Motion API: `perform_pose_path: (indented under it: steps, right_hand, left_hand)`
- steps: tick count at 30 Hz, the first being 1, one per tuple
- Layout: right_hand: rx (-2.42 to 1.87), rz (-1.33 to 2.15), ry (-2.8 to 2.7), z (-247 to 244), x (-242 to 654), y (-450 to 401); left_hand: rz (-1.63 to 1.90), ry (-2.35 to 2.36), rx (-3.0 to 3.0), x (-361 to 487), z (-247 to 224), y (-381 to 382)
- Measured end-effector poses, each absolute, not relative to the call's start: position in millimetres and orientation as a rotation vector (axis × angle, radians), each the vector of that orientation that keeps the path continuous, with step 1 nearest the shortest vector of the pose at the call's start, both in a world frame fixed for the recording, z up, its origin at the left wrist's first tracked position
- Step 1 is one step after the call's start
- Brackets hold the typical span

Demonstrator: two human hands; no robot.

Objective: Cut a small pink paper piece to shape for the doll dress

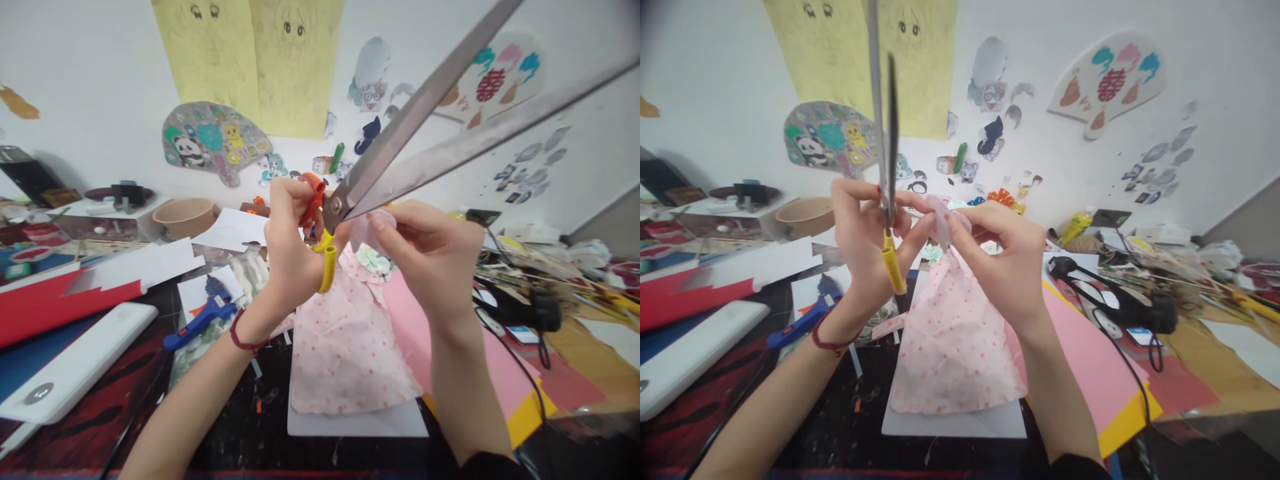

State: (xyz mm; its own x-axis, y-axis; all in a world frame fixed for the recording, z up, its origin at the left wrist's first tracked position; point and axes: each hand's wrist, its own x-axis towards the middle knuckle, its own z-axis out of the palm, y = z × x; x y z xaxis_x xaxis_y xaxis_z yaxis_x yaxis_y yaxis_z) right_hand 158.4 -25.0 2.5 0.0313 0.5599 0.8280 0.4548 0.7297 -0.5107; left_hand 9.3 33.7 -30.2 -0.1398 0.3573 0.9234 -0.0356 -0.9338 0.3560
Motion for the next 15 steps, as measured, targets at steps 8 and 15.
perform_pose_path:
  steps: [8, 15]
  right_hand:
    - [-0.892, 0.092, -1.604, 0.1, 157.5, -25.6]
    - [-0.9, 0.033, -1.611, 1.7, 157.7, -25.3]
  left_hand:
    - [2.225, 0.411, 1.922, 11.3, -28.2, 27.6]
    - [2.279, 0.334, 1.986, 11.3, -26.4, 28.4]
